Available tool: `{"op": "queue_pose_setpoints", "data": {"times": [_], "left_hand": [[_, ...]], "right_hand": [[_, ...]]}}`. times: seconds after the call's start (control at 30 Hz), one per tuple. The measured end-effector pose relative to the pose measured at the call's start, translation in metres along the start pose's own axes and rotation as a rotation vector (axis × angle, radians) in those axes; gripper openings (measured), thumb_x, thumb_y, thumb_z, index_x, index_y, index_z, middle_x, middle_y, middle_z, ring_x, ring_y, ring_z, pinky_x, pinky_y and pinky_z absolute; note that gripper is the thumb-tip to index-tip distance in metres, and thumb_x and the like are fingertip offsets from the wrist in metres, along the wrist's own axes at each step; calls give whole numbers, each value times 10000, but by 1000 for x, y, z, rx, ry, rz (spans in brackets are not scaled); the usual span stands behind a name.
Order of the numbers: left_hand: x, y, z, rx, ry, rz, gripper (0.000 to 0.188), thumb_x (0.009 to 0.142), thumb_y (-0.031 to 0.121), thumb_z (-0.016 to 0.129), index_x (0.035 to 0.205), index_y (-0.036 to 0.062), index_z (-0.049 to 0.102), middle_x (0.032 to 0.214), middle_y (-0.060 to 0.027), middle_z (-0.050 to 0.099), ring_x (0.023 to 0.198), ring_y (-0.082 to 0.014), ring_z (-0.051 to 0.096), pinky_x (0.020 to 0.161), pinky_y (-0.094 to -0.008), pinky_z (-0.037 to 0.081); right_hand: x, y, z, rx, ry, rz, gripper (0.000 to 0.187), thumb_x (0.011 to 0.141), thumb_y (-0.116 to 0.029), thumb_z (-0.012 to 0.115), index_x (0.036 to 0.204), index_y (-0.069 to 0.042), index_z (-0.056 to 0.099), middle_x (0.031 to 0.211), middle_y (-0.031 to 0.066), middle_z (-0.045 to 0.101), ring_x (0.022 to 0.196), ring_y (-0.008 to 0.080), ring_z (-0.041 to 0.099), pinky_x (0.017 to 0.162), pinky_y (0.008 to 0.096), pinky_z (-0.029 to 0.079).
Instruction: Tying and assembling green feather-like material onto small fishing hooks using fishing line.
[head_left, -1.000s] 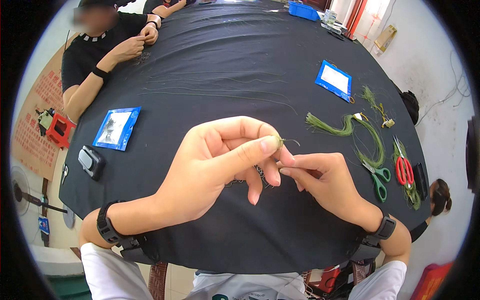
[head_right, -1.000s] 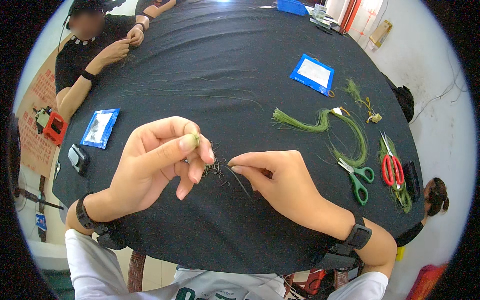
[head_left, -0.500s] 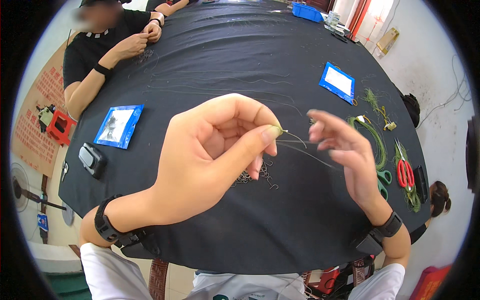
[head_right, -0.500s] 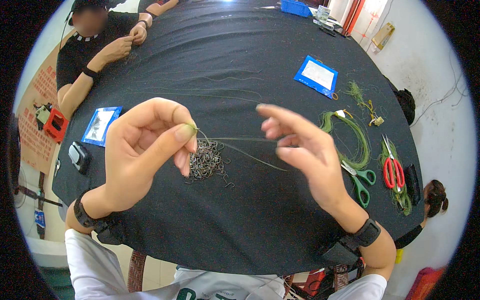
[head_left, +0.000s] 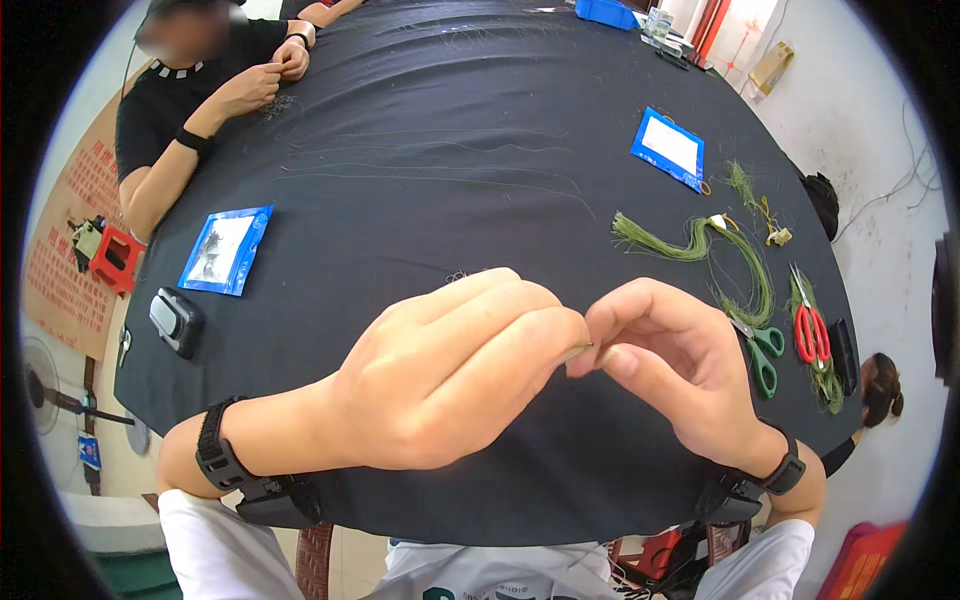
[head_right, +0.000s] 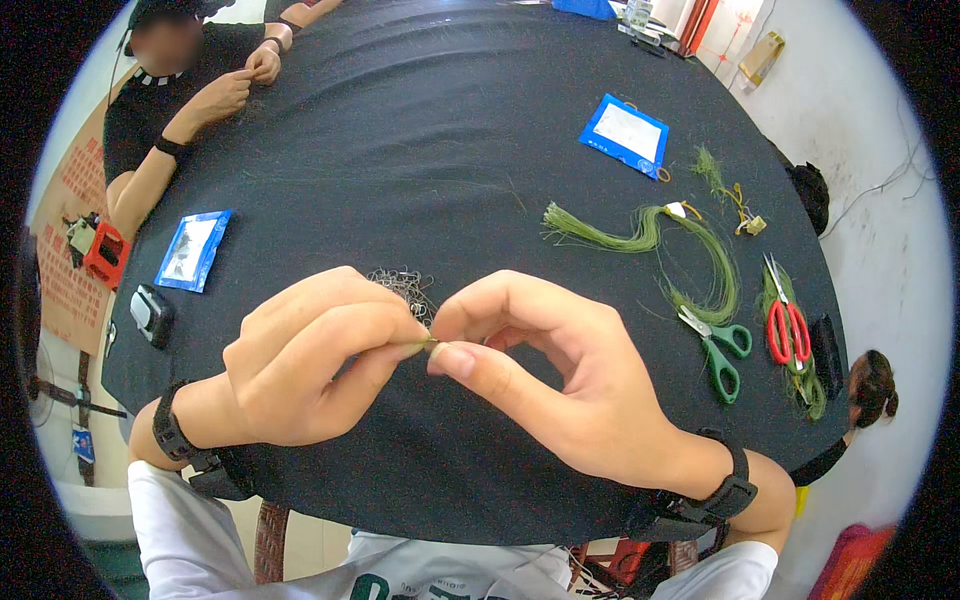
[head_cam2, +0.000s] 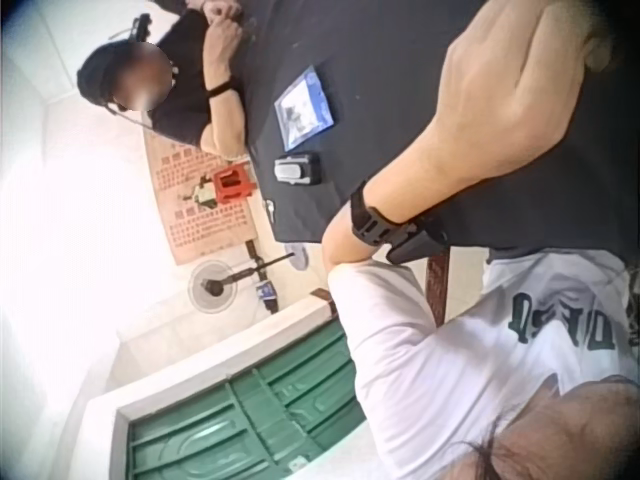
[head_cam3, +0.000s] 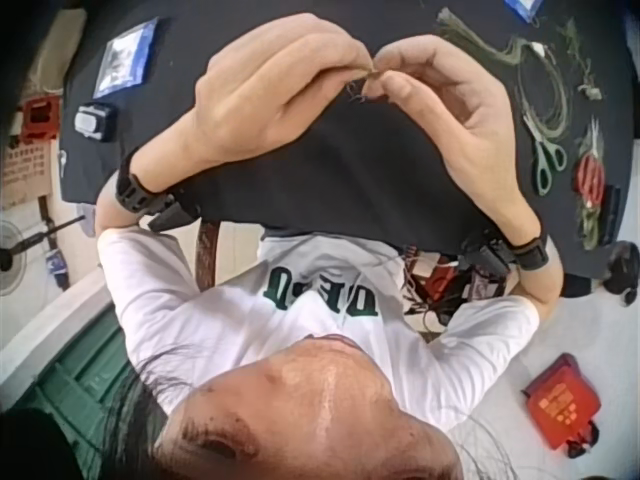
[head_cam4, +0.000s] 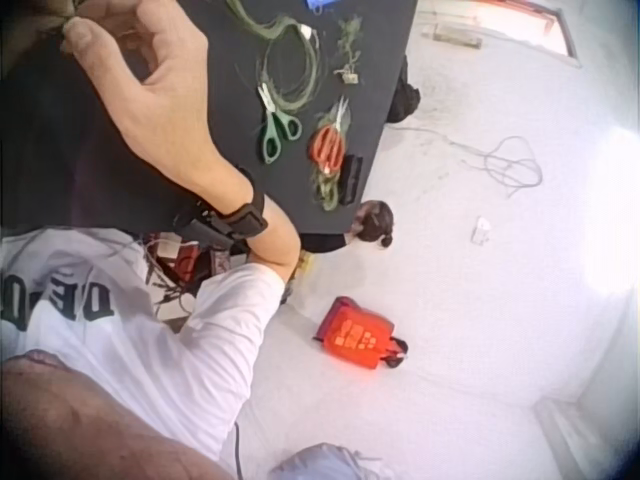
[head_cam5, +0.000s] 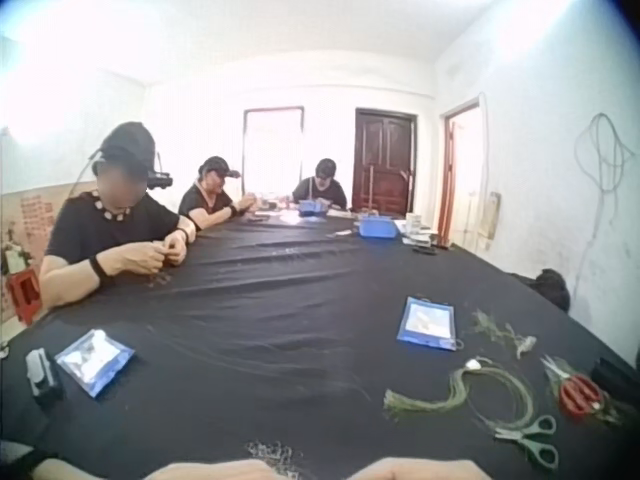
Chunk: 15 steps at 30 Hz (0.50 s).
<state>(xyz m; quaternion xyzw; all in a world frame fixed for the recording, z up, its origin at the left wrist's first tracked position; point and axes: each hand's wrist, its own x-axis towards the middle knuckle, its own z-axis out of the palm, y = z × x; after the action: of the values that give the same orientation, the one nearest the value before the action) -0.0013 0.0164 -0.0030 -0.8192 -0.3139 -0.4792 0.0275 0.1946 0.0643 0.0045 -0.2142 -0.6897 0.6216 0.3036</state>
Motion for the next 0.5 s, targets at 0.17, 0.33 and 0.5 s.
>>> {"op": "queue_pose_setpoints", "data": {"times": [0.17, 0.33, 0.5], "left_hand": [[-10, -6, 2, 5, 17, -1, 187, 694, -89, 676, 863, -39, 612, 742, -139, 617, 611, -232, 603, 547, -291, 489], [2, -6, 1, 14, 12, -132, 193, 734, -48, 683, 923, -42, 642, 753, -113, 616, 631, -172, 593, 554, -252, 457], [-1, -12, -3, -108, -62, -360, 149, 783, -6, 658, 931, -11, 661, 800, -101, 625, 674, -159, 600, 587, -239, 463]], "right_hand": [[7, 10, 0, 110, -64, 42, 123, 889, -64, 588, 969, 29, 595, 896, 61, 613, 837, 104, 585, 782, 250, 462], [8, 8, -11, 203, -15, 44, 118, 892, -73, 584, 964, 20, 598, 889, 55, 611, 831, 102, 583, 763, 242, 460], [22, 2, -7, 247, 23, -32, 95, 901, -109, 542, 936, -25, 567, 883, 89, 595, 804, 144, 576, 675, 252, 458]]}}
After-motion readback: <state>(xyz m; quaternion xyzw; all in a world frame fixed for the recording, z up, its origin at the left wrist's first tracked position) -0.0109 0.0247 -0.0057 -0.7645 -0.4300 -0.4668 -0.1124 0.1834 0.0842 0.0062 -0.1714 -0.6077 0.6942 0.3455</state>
